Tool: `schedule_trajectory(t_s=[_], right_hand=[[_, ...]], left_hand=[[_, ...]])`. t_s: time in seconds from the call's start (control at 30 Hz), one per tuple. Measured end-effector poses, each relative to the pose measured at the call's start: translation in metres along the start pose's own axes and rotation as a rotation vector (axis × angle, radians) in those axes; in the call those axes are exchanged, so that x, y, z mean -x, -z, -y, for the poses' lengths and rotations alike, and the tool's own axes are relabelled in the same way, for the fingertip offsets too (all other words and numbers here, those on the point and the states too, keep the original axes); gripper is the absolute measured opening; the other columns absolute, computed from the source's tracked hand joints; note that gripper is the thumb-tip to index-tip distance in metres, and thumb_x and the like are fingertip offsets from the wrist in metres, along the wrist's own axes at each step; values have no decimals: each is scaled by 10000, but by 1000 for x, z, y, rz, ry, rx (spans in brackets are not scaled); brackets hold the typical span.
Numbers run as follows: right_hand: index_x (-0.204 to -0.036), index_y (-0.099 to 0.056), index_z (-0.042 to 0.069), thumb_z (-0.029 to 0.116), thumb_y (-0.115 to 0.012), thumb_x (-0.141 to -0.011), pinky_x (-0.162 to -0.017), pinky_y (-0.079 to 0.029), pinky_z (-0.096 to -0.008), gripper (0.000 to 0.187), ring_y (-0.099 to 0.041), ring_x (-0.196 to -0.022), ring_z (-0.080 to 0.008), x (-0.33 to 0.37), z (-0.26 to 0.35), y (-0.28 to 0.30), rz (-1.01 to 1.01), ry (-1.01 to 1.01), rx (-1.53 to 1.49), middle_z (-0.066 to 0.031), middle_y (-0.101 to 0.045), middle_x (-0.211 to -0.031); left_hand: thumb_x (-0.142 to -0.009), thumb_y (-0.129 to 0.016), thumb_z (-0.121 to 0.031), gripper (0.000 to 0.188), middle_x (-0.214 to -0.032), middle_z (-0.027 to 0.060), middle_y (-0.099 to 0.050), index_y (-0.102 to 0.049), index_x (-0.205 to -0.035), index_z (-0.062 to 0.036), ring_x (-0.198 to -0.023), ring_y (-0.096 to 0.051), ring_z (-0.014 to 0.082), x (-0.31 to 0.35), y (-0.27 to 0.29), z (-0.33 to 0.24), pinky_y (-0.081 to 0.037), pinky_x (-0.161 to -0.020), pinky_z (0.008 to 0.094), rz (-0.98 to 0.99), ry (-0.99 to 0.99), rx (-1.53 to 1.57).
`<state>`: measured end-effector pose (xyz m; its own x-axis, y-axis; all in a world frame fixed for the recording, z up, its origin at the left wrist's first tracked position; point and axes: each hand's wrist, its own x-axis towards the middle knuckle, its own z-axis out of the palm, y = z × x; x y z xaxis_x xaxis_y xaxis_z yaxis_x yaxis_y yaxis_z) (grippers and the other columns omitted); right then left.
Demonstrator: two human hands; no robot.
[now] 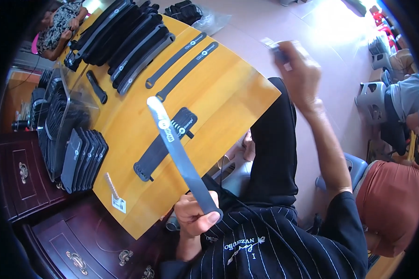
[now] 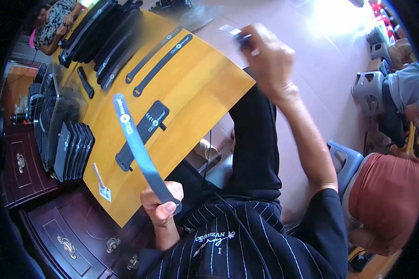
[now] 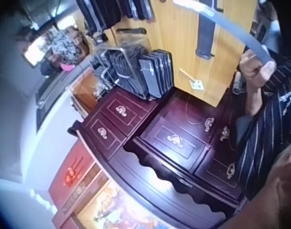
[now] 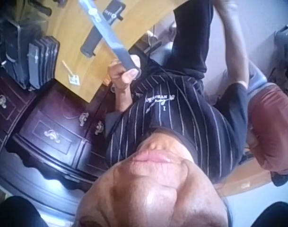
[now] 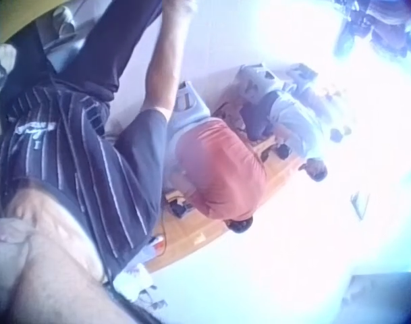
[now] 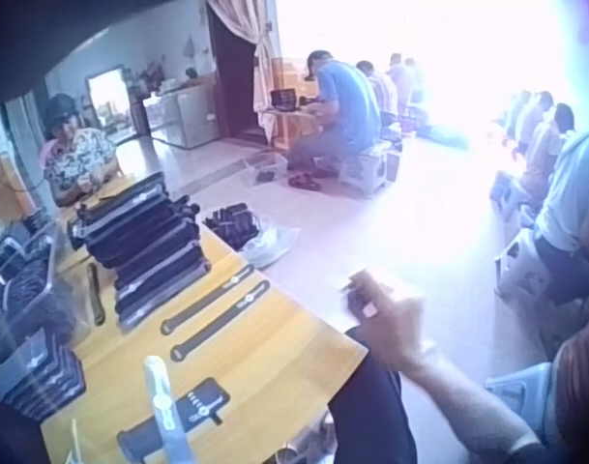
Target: Using a small metal pick to clear holes or inspect the quality of black cable straps at a workbench.
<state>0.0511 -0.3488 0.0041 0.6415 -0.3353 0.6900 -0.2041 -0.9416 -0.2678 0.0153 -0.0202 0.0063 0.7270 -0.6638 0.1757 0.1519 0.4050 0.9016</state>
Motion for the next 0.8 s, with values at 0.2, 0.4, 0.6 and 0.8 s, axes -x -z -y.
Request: schedule_trajectory(t_s=[0.2,0.4,0.6,0.8], right_hand=[[-892,-467,49,133,-578,-841,-560,-493,-400,149,-655,-729,-297,18,64,-35,378,83,-157,-113,-613,-784],[-876,-440,24,96,-594,-813,-577,-485,-409,181,-647,-715,-322,22,88,-52,499,22,-255,-144,-601,-765],[-863,-443,16,75,-627,-782,-621,-490,-405,210,-642,-730,-336,17,103,-57,504,-20,-378,-158,-611,-772],[-902,-509,-10,109,-712,-745,-672,-499,-400,284,-643,-781,-327,14,109,-58,536,-74,-513,-177,-625,-810]], left_hand=[[-712,-634,-20,198,-554,52,-515,-504,-567,19,-478,-453,127,-2,1,5,-306,-444,270,-100,-38,-54],[-764,-630,-62,265,-548,57,-514,-475,-556,-5,-473,-458,119,4,13,10,-305,-442,264,-145,18,-128],[-793,-590,-91,227,-563,51,-474,-476,-609,-22,-449,-392,113,3,18,10,-304,-418,254,-226,31,-122],[-785,-625,-77,205,-664,82,-566,-505,-630,-16,-568,-484,101,4,13,11,-354,-494,245,-338,34,-83]])
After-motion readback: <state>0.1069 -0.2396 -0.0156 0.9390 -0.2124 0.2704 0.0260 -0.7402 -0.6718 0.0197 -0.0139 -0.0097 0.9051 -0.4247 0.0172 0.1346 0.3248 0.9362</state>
